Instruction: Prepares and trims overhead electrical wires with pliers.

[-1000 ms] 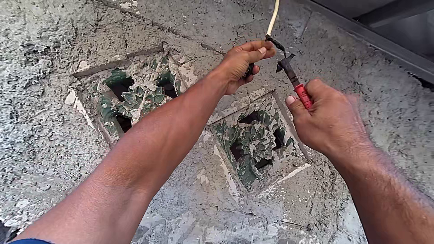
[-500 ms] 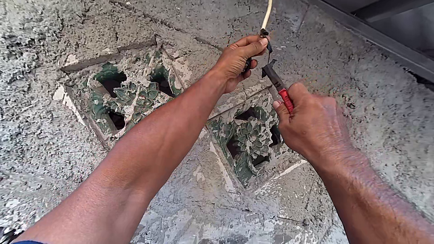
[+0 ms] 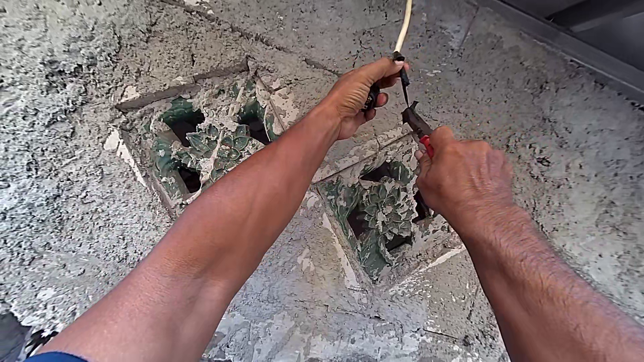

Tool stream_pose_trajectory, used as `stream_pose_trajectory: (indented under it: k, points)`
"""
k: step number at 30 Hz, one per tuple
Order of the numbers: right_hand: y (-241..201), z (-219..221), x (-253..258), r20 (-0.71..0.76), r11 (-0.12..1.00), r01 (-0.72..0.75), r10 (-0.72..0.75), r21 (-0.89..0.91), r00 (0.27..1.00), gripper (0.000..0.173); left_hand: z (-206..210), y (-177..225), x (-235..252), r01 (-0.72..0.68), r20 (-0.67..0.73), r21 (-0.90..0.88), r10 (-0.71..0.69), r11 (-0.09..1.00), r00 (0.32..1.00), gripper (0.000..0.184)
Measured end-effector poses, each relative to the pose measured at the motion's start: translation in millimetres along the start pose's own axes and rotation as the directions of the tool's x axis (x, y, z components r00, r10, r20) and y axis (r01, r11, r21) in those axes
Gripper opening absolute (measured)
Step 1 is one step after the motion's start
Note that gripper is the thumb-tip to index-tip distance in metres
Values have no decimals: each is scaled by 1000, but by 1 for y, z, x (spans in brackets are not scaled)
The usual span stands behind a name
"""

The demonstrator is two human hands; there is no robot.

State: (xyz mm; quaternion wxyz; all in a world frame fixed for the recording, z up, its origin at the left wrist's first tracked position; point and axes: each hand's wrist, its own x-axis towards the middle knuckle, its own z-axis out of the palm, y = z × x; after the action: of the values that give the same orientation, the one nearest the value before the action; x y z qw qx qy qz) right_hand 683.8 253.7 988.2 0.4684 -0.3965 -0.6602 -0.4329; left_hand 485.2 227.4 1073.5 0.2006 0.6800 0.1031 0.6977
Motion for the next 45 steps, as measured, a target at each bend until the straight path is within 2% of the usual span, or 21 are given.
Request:
stream_pose_trajectory:
  k: [5, 10, 16, 19, 21, 23, 29, 35, 39, 45]
  points:
    - [5, -21, 20, 18, 996, -74, 73, 40, 997, 37, -5, 2, 0, 4, -10, -6, -4, 1000, 1000, 19]
    - [13, -35, 21, -73, 997, -61, 65, 55, 995, 41, -8, 6, -2, 24, -66, 64, -20, 998, 998, 17]
    - [-3, -43, 2, -311, 986, 157, -133, 54, 941, 41, 4, 11, -1, 25, -95, 60, -20, 998, 995, 17]
    - [-9, -26, -15, -327, 964, 264, -248, 3, 912, 38, 10, 11, 1, -3, -88, 56, 8, 998, 996, 16]
    - [-12, -11, -26, -309, 946, 323, -315, -26, 898, 36, 8, 11, 2, -35, -34, 65, 38, 997, 999, 13]
    - [-10, 3, -36, -273, 944, 327, -325, -40, 905, 35, 5, 12, 1, -32, -7, 91, 33, 995, 999, 16]
    - [1, 30, -39, -116, 972, 218, -227, -85, 967, 31, -7, 10, -3, 66, -19, 135, -64, 989, 998, 18]
    - [-7, 20, -5, 54, 999, -22, 24, -28, 998, 30, -1, 11, -4, 72, -14, 49, -71, 996, 997, 17]
    - [2, -1, 18, 45, 990, -138, 136, 39, 990, 37, -6, 16, -5, 65, -43, 75, -62, 995, 997, 19]
    - [13, -41, 29, -110, 988, -113, 124, 102, 986, 41, -5, 17, -4, 121, -127, 159, -101, 980, 987, 17]
